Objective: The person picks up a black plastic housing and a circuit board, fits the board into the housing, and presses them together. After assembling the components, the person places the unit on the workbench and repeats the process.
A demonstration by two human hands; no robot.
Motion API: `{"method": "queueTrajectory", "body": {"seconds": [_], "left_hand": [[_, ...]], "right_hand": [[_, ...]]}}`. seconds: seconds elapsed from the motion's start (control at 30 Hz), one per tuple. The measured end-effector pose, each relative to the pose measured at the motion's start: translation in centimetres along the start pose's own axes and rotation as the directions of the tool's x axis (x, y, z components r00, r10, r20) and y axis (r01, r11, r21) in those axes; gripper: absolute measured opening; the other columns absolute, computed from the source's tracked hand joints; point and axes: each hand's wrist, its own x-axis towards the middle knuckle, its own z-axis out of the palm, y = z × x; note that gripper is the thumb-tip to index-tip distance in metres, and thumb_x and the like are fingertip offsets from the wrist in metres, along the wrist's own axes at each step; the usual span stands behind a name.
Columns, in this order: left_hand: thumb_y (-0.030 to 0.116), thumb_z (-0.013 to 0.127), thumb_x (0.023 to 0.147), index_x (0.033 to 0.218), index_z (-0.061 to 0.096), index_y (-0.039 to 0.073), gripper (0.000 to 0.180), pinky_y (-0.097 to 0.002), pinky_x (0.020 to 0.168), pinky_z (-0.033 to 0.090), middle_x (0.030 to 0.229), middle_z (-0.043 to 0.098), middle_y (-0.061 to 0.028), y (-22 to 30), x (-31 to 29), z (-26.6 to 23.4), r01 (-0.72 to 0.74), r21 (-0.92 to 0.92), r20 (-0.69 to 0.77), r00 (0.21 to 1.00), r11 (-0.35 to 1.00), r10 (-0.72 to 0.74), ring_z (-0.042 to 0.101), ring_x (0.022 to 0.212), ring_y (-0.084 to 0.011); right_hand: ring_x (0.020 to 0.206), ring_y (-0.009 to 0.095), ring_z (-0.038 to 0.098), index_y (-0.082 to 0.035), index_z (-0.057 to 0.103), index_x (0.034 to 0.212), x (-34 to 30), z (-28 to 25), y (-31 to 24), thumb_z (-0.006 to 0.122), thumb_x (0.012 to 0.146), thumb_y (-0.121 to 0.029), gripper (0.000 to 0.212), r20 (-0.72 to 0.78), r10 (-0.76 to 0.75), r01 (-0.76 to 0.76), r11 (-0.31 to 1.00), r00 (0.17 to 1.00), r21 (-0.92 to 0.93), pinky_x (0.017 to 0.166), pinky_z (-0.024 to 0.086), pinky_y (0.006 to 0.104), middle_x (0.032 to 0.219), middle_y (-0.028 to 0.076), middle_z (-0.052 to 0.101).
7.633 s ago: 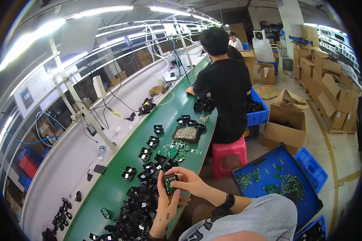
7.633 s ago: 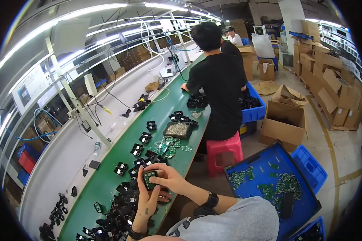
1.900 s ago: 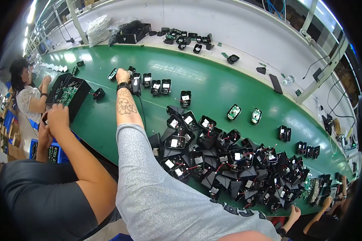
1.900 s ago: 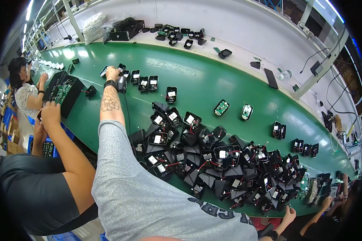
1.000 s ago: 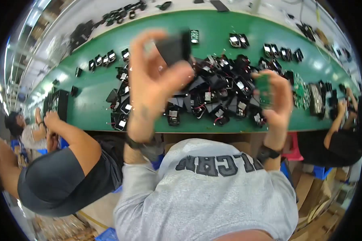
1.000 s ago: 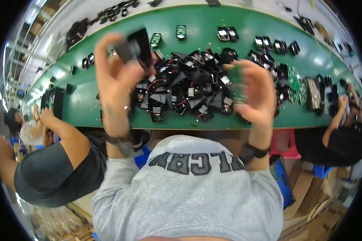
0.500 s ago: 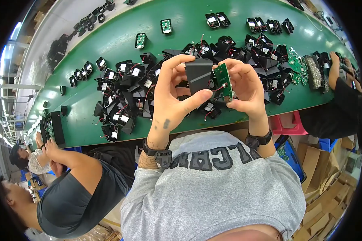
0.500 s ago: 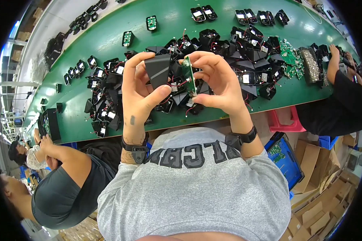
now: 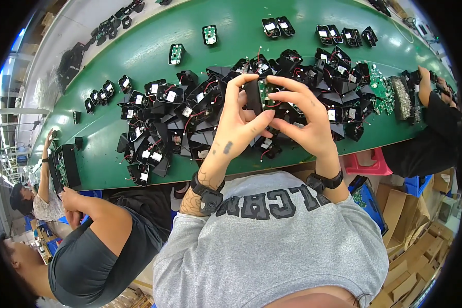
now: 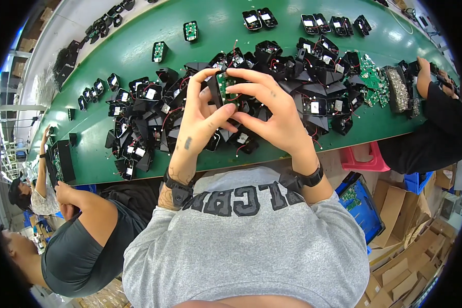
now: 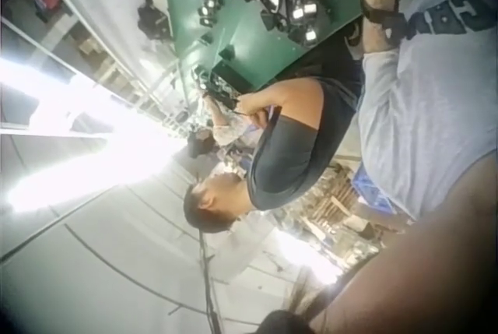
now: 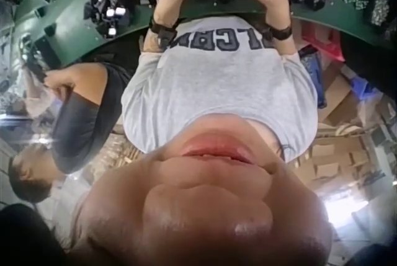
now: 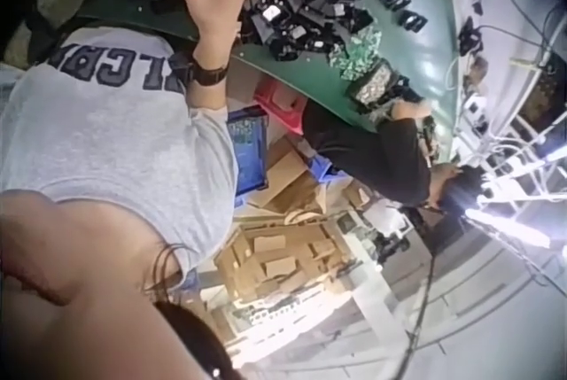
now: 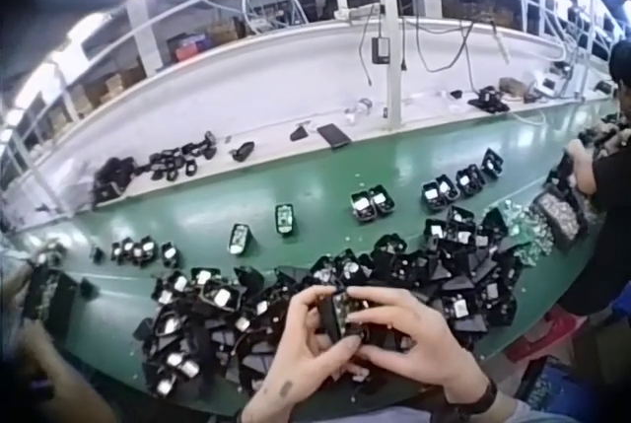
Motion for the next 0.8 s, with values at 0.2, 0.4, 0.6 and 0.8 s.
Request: {"method": "queueTrajectory", "body": {"seconds": [0.2,0.4,0.6,0.8], "left_hand": [[-0.003,0.057,0.085,0.131,0.026,0.011,0.057,-0.0273,0.061,0.058,0.110,0.053,-0.0136,-0.4,0.4,0.8,0.011,-0.095,-0.009,1.000,0.995,-0.012,0.067,0.077,-0.0198],[-0.002,0.058,0.085,0.131,0.027,0.010,0.057,-0.0276,0.060,0.058,0.109,0.052,-0.0130,-0.4,0.5,1.2,-0.042,-0.041,-0.062,0.997,0.998,0.039,0.067,0.077,-0.0194],[-0.004,0.059,0.083,0.132,0.029,0.011,0.059,-0.0277,0.064,0.058,0.109,0.052,-0.0133,-0.7,0.6,1.2,-0.088,0.009,-0.077,0.993,0.996,0.088,0.067,0.080,-0.0192],[-0.005,0.059,0.081,0.130,0.036,0.009,0.055,-0.0278,0.069,0.057,0.108,0.057,-0.0119,-0.9,0.6,1.8,-0.239,0.173,-0.170,0.949,0.956,0.267,0.067,0.086,-0.0190]], "right_hand": [[0.096,0.018,0.059,0.002,0.065,0.102,-0.9,2.1,1.2,0.065,0.076,0.008,0.027,-0.286,0.256,-0.150,0.926,0.923,0.345,0.082,0.048,0.0282,0.107,0.012,0.060],[0.097,0.020,0.059,0.003,0.068,0.095,-1.1,1.7,0.7,0.066,0.074,0.008,0.022,-0.308,0.112,-0.080,0.990,0.945,0.114,0.085,0.046,0.0308,0.105,0.012,0.062],[0.096,0.020,0.059,0.003,0.067,0.095,-1.3,2.3,0.8,0.063,0.078,0.007,0.017,-0.297,0.130,-0.058,0.969,0.946,0.241,0.085,0.045,0.0308,0.099,0.011,0.064],[0.096,0.014,0.055,0.003,0.065,0.093,-1.4,3.0,-0.7,0.058,0.090,-0.008,0.013,-0.213,0.499,-0.240,0.695,0.840,0.678,0.087,0.042,0.0270,0.101,0.005,0.059]]}}
